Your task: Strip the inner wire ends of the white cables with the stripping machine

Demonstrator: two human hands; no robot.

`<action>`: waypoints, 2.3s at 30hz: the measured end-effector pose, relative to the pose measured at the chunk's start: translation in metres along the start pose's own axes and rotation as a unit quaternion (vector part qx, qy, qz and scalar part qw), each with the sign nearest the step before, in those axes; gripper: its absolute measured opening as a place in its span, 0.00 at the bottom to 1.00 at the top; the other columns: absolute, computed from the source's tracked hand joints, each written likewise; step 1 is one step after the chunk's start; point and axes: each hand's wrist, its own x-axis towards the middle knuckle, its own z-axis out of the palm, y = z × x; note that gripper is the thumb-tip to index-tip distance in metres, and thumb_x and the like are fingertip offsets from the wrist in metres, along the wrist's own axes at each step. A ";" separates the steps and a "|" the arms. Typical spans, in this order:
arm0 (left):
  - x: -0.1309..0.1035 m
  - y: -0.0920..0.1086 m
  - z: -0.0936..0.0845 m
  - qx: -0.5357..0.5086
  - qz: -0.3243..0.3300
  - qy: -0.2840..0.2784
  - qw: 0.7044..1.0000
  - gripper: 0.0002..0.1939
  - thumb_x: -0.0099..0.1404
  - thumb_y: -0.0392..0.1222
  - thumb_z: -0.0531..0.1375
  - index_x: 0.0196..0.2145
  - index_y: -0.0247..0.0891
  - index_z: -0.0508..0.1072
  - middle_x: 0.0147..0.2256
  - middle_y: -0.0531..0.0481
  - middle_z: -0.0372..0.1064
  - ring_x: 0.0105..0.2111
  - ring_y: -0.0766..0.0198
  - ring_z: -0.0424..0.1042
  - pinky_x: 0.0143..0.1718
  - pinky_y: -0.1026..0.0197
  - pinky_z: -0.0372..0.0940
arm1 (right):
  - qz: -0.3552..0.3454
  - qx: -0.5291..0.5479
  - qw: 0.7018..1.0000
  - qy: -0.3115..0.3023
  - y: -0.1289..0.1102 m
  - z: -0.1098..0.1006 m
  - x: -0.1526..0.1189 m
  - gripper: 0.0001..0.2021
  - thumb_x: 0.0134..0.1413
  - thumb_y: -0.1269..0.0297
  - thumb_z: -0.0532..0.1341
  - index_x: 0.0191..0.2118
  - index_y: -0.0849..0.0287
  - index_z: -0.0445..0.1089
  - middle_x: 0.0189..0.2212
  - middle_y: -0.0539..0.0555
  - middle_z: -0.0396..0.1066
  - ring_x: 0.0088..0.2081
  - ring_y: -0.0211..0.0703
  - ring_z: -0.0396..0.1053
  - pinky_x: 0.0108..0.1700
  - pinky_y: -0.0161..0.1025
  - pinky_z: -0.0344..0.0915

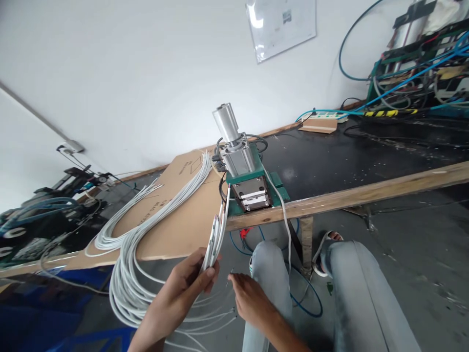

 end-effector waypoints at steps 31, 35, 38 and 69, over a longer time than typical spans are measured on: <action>-0.002 0.015 0.006 0.036 0.038 0.091 0.994 0.10 0.71 0.43 0.60 0.31 0.38 0.73 0.27 0.55 0.68 0.29 0.64 0.68 0.32 0.64 0.62 | 0.204 0.597 0.775 0.030 -0.091 -0.106 0.083 0.13 0.62 0.55 0.66 0.34 0.60 0.75 0.23 0.48 0.70 0.19 0.32 0.65 0.19 0.27 0.65; -0.001 0.012 0.004 -0.020 0.014 0.107 0.994 0.05 0.69 0.42 0.62 0.36 0.38 0.74 0.26 0.56 0.69 0.27 0.64 0.70 0.31 0.65 0.64 | 0.209 0.596 0.775 0.014 -0.092 -0.105 0.081 0.13 0.63 0.55 0.65 0.33 0.60 0.76 0.24 0.49 0.71 0.19 0.31 0.66 0.20 0.27 0.65; 0.000 0.011 0.003 -0.030 0.013 0.091 0.995 0.05 0.69 0.41 0.61 0.35 0.38 0.74 0.25 0.56 0.69 0.26 0.65 0.70 0.30 0.66 0.64 | 0.204 0.595 0.777 0.007 -0.092 -0.104 0.080 0.14 0.64 0.54 0.64 0.33 0.59 0.76 0.24 0.49 0.71 0.20 0.31 0.66 0.22 0.27 0.65; 0.002 0.016 0.010 0.090 -0.054 0.061 0.993 0.07 0.61 0.33 0.58 0.26 0.37 0.70 0.22 0.56 0.67 0.24 0.67 0.62 0.27 0.66 0.56 | 0.247 0.536 0.807 -0.035 -0.085 -0.111 0.069 0.19 0.63 0.48 0.63 0.30 0.60 0.71 0.16 0.47 0.66 0.15 0.34 0.63 0.19 0.29 0.62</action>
